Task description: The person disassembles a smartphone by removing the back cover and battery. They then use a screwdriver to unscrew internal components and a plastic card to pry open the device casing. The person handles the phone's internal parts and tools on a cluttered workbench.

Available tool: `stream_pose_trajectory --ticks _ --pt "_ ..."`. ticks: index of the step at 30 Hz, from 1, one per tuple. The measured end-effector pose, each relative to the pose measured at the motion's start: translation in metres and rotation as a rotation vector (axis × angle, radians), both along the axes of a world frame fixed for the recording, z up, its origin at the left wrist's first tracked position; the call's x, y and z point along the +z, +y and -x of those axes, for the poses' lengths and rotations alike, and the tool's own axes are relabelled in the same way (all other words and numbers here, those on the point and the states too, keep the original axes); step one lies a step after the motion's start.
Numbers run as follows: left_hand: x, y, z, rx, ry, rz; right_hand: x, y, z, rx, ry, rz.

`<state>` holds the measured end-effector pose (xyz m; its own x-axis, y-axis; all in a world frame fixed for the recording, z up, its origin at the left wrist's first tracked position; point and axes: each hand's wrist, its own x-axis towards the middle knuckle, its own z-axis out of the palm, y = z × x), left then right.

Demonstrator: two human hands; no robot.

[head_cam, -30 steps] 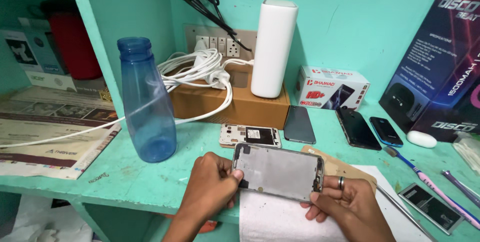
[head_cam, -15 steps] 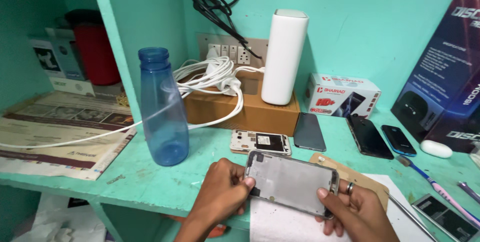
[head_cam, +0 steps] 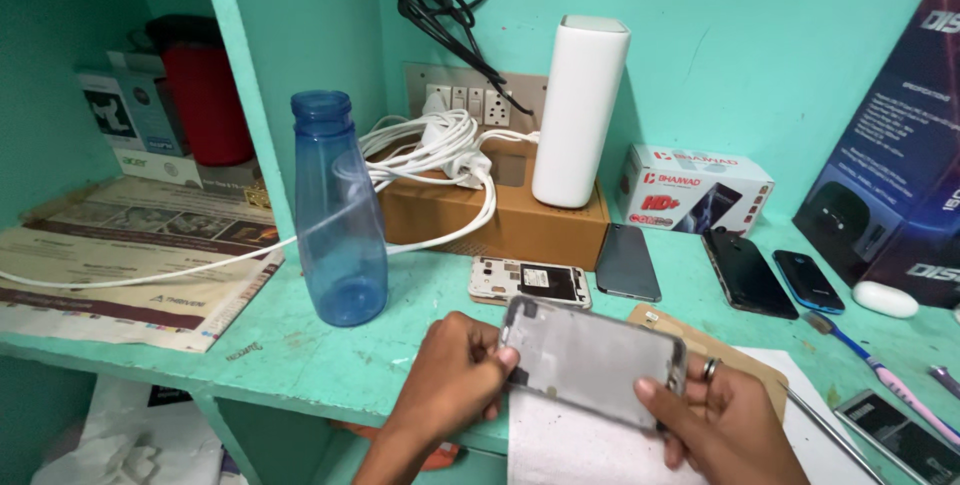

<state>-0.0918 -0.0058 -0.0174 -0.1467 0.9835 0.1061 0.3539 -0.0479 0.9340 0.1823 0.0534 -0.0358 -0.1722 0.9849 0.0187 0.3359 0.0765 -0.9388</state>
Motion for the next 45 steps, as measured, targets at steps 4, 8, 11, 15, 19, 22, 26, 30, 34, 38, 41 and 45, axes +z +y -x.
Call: stream_pose_trajectory --ticks 4,8,11,15,19,22,26,30,34,38,41,45 --pt "-0.002 -0.002 0.005 -0.008 -0.165 -0.078 0.014 -0.015 -0.002 -0.113 0.053 -0.107" --pt "-0.001 -0.003 0.007 0.046 -0.254 -0.016 0.02 -0.035 -0.031 -0.279 -0.169 -0.422" --pt "0.001 -0.004 0.01 0.038 -0.248 0.008 0.017 -0.037 -0.063 -0.48 -0.401 -0.425" --pt "0.003 -0.004 0.01 0.027 -0.272 0.03 0.009 -0.037 -0.11 -0.54 -0.526 -0.486" --pt "0.006 -0.005 0.01 0.059 -0.246 0.051 -0.015 -0.043 -0.13 -0.287 -0.692 -0.825" --pt "0.011 -0.005 0.014 0.096 -0.283 0.111 -0.036 -0.022 -0.107 0.152 -0.804 -0.924" --pt "0.012 -0.008 0.02 0.152 -0.333 0.18 -0.046 -0.035 -0.075 0.094 -0.739 -0.786" --pt "0.008 -0.001 0.025 0.166 -0.486 0.096 -0.019 -0.036 -0.036 0.173 -0.779 -0.774" --pt "0.001 0.006 0.029 0.218 -0.596 0.074 0.001 -0.044 0.003 0.34 -0.703 -0.738" --pt "-0.005 0.005 0.033 0.246 -0.64 0.066 0.008 -0.044 0.028 0.325 -0.727 -0.498" --pt "-0.007 0.006 0.035 0.235 -0.722 0.026 0.01 -0.041 0.034 0.279 -0.788 -0.405" --pt "-0.01 0.008 0.035 0.233 -0.708 0.034 0.01 -0.036 0.033 0.296 -0.745 -0.563"
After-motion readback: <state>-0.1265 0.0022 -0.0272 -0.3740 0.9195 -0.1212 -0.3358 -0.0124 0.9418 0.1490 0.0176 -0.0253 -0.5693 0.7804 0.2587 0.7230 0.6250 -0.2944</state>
